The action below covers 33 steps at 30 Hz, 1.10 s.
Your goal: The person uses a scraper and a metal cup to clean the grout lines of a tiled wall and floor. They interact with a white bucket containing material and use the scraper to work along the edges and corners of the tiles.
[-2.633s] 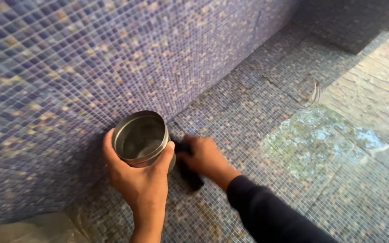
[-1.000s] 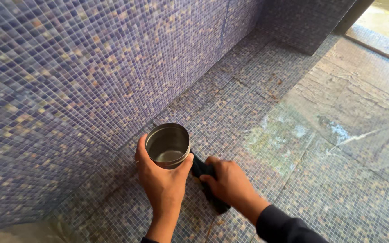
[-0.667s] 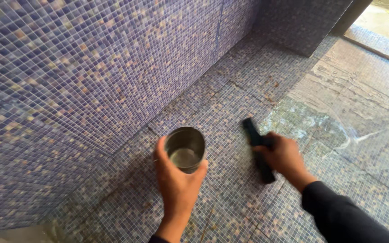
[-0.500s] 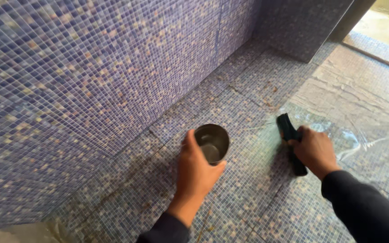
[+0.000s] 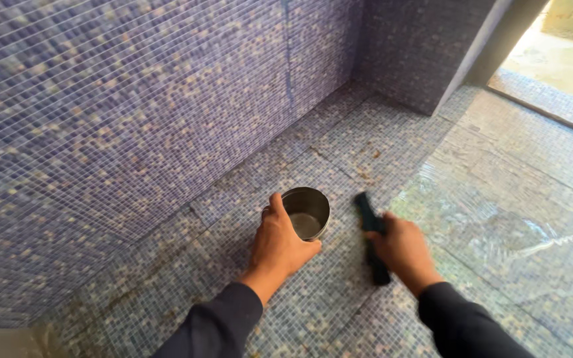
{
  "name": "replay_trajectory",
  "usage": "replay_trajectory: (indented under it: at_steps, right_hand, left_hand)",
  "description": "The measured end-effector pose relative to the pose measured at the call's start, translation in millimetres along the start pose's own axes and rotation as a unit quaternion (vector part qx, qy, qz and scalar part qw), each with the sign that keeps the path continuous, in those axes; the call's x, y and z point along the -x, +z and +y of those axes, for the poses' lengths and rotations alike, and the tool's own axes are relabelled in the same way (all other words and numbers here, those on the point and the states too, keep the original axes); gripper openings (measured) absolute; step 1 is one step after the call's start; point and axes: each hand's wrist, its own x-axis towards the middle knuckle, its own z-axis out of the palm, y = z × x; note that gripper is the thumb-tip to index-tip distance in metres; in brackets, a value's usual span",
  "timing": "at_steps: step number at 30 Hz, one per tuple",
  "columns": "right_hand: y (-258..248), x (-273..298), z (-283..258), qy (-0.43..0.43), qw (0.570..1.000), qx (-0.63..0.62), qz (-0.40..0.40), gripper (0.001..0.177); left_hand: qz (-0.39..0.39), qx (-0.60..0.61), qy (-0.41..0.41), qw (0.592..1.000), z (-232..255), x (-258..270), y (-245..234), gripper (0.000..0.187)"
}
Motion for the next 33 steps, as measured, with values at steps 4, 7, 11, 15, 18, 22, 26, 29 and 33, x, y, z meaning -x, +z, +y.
replay_trajectory:
  at_steps: [4,7,11,15,18,22,26,29,33]
  right_hand:
    - [-44.8,8.4,78.7,0.07,0.994,0.07,0.04,0.04]
    - [-80.1,12.9,104.2,0.102,0.987,0.121,0.038,0.035]
    - [-88.7,-3.4,74.0,0.144,0.982,0.124,0.002,0.034]
    - [-26.7,13.8,-3.2,0.085,0.994,0.054,-0.039,0.03]
    - [0.0,45.4,-33.7,0.067,0.996,-0.042,-0.045,0.032]
    - [-2.5,62.7,-6.7,0.127,0.99,-0.065,-0.02,0.033]
    - [-47.7,65.1,75.3,0.144,0.988,0.051,0.025,0.031]
    - [-95.0,61.3,123.0,0.157,0.971,0.182,0.009,0.034]
    - [-154.1,18.0,147.0,0.185,0.961,0.19,-0.075,0.021]
  left_hand:
    - [-0.023,-0.005,0.024,0.999,21.9,-5.8,14.5,0.115]
    - [-0.071,-0.023,-0.007,0.997,35.7,-3.5,22.6,0.116]
    - [-0.077,-0.02,0.001,0.997,43.8,-4.1,28.1,0.113]
    - [-0.058,-0.02,-0.01,0.998,49.2,-2.0,27.4,0.113]
    - [-0.068,-0.022,-0.015,0.997,51.5,0.6,24.5,0.114]
    - [-0.085,-0.024,-0.015,0.996,49.3,-0.2,26.9,0.114]
    - [-0.081,-0.026,-0.02,0.996,48.2,-3.5,29.1,0.121]
    - [-0.107,-0.054,-0.029,0.992,56.5,-4.4,25.5,0.132]
    - [-0.106,-0.212,0.057,0.97,84.4,0.3,19.2,0.142]
